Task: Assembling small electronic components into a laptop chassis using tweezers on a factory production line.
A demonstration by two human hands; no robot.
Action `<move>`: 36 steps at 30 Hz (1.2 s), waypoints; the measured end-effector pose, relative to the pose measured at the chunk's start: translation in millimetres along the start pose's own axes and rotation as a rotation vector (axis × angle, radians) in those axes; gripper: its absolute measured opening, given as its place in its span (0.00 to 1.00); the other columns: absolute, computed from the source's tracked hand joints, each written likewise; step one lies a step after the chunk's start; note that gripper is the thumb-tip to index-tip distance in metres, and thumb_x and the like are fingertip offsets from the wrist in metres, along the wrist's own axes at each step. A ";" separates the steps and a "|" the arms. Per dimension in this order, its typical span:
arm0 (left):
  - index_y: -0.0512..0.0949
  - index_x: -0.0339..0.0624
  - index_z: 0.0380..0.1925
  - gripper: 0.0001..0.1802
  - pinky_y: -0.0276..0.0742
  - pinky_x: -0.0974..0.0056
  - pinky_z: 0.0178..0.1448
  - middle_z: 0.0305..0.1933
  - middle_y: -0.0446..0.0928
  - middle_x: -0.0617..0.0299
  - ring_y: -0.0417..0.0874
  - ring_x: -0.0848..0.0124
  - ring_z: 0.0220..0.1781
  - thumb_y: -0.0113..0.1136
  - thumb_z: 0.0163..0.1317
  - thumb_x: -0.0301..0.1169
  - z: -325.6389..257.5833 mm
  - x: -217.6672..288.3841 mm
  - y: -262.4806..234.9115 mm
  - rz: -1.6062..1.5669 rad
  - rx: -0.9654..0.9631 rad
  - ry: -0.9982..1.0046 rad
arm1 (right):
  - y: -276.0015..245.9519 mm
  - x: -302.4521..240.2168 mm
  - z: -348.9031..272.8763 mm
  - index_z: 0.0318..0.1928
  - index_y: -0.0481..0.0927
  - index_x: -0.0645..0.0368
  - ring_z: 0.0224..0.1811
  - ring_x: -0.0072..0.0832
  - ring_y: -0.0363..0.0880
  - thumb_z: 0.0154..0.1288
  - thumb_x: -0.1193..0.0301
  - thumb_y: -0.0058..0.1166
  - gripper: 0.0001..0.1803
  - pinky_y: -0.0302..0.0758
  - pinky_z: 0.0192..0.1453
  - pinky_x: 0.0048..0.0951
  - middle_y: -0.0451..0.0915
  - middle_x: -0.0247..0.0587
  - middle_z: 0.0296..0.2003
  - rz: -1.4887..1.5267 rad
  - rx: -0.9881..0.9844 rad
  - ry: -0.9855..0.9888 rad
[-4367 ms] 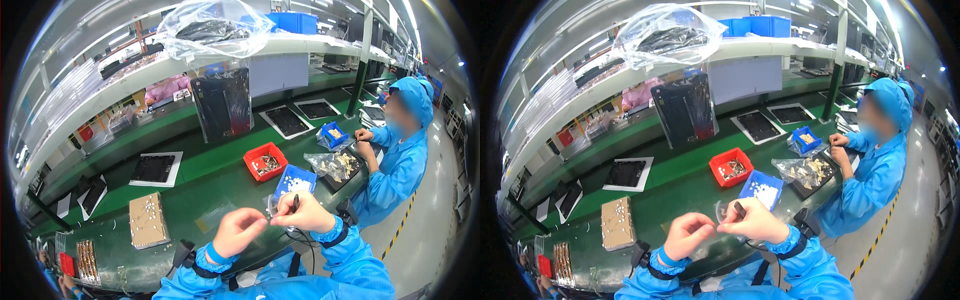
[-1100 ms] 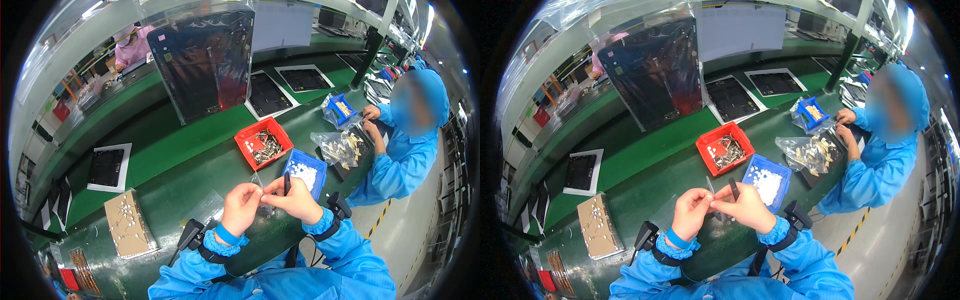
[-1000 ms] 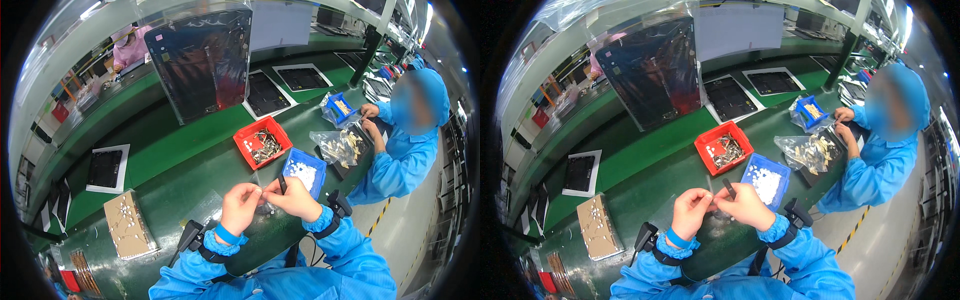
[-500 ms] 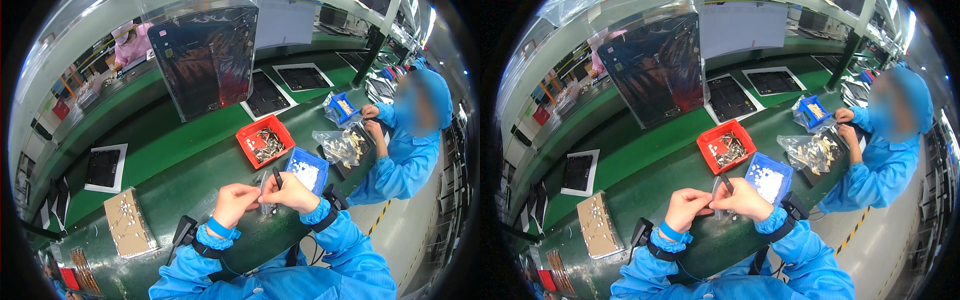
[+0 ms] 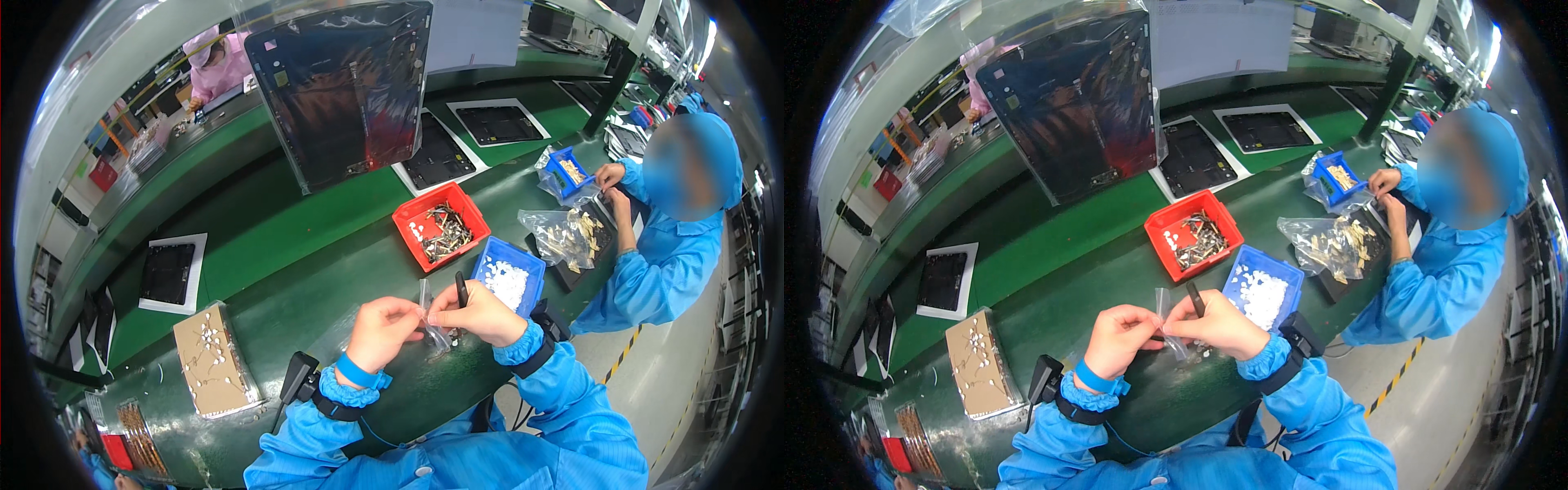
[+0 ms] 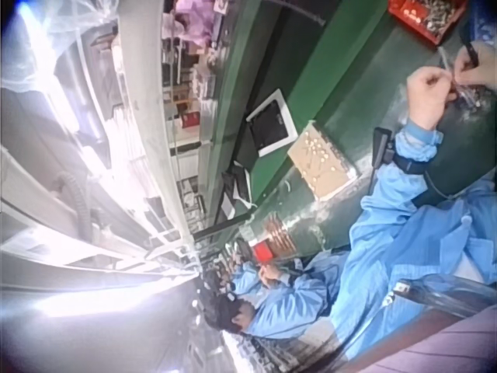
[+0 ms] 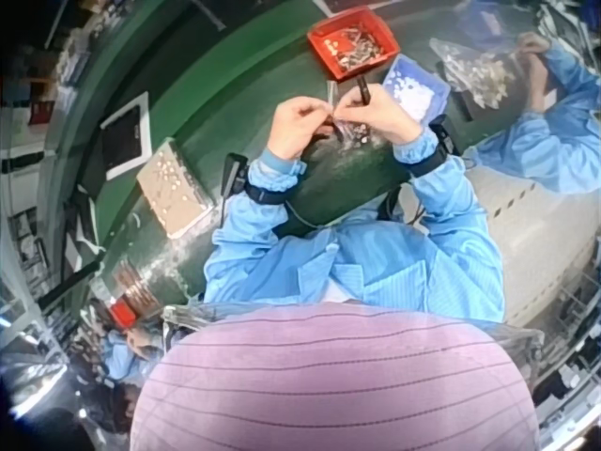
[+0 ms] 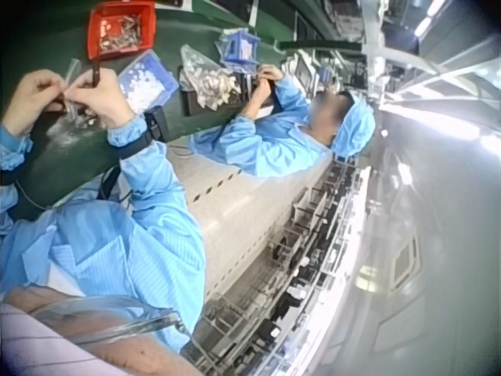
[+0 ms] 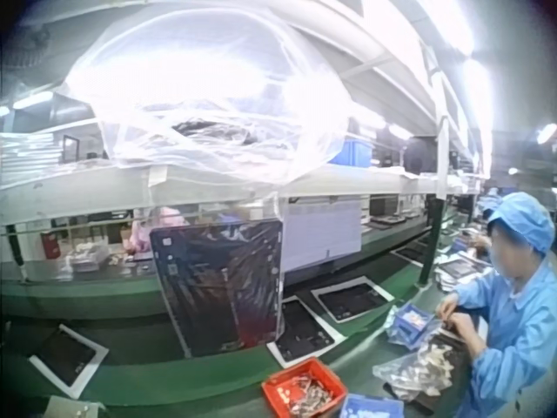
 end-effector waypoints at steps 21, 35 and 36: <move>0.74 0.32 0.34 0.07 0.79 0.71 0.33 0.34 0.77 0.57 0.79 0.73 0.34 0.56 0.54 0.21 -1.4 -4.8 4.3 0.017 0.050 0.127 | 0.9 -4.5 -1.7 0.31 0.76 0.67 0.29 0.23 0.79 0.51 0.78 0.55 0.06 0.77 0.34 0.22 0.79 0.40 0.27 0.154 0.084 0.046; 0.75 0.29 0.32 0.08 0.79 0.71 0.35 0.32 0.78 0.56 0.80 0.72 0.34 0.60 0.52 0.21 -5.8 10.6 2.1 0.129 -0.042 0.130 | -1.6 -4.1 3.5 0.30 0.77 0.64 0.26 0.21 0.77 0.53 0.75 0.57 0.05 0.74 0.31 0.19 0.79 0.38 0.26 0.160 -0.029 0.090; 0.76 0.29 0.32 0.07 0.79 0.72 0.35 0.32 0.78 0.56 0.80 0.72 0.34 0.60 0.52 0.21 -6.6 12.6 0.8 0.145 -0.061 0.093 | -1.8 -3.6 3.9 0.30 0.77 0.64 0.26 0.21 0.77 0.53 0.75 0.57 0.05 0.74 0.31 0.19 0.79 0.38 0.26 0.160 -0.032 0.090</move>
Point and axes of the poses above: each hand's wrist, its own z-axis towards the middle knuckle, its own y-axis out of the palm, x = y × z, the point moved 2 cm from there along z, towards the middle knuckle
